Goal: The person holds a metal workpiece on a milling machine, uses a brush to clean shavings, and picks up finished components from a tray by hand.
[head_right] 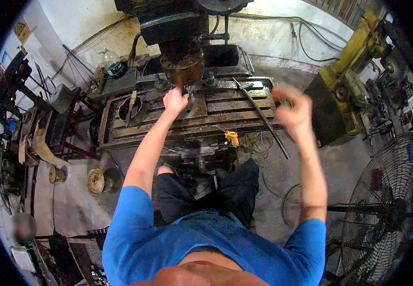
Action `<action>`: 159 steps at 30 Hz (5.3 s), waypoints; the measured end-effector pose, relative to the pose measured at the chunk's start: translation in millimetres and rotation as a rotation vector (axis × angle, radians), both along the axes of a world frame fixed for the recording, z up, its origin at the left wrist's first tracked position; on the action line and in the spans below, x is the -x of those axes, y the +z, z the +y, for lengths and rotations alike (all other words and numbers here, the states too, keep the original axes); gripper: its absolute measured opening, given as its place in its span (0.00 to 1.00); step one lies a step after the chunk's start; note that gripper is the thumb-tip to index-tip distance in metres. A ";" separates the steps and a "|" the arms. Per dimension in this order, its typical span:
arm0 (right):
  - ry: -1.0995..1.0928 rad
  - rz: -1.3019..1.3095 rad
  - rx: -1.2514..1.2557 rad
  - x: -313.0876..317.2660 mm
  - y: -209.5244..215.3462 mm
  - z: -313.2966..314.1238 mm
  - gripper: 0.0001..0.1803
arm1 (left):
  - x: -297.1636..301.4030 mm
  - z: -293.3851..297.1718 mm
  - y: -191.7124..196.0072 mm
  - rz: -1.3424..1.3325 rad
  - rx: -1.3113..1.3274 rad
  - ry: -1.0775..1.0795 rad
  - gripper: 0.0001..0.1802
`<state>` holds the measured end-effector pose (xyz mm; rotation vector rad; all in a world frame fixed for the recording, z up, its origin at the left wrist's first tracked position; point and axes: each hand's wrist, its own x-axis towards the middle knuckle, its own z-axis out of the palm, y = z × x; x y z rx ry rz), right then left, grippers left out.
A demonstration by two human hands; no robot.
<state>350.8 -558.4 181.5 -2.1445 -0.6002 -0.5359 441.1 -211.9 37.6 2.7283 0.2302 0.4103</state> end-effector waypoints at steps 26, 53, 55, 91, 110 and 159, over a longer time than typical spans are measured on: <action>0.379 -0.604 -0.625 -12.6 102.6 -16.9 0.09 | -10.2 8.5 -12.7 -0.088 0.158 0.099 0.21; 0.311 -0.554 -0.612 -1.2 69.2 -11.3 0.06 | 6.6 31.8 -1.8 -0.013 0.273 -0.090 0.21; 0.292 -0.513 -0.636 6.3 68.9 -10.2 0.07 | 38.2 48.1 13.0 -0.124 0.220 -0.156 0.22; 0.280 -0.576 -0.668 -0.1 80.0 -16.2 0.06 | 210.7 198.6 63.8 -0.187 -0.229 0.024 0.11; 0.385 -0.580 -0.690 -9.2 72.4 -20.2 0.06 | 155.0 110.3 27.2 -0.182 0.798 0.089 0.14; 0.328 -0.481 -0.791 4.2 3.1 -1.9 0.01 | 127.1 98.4 -12.1 -0.336 0.676 -0.086 0.14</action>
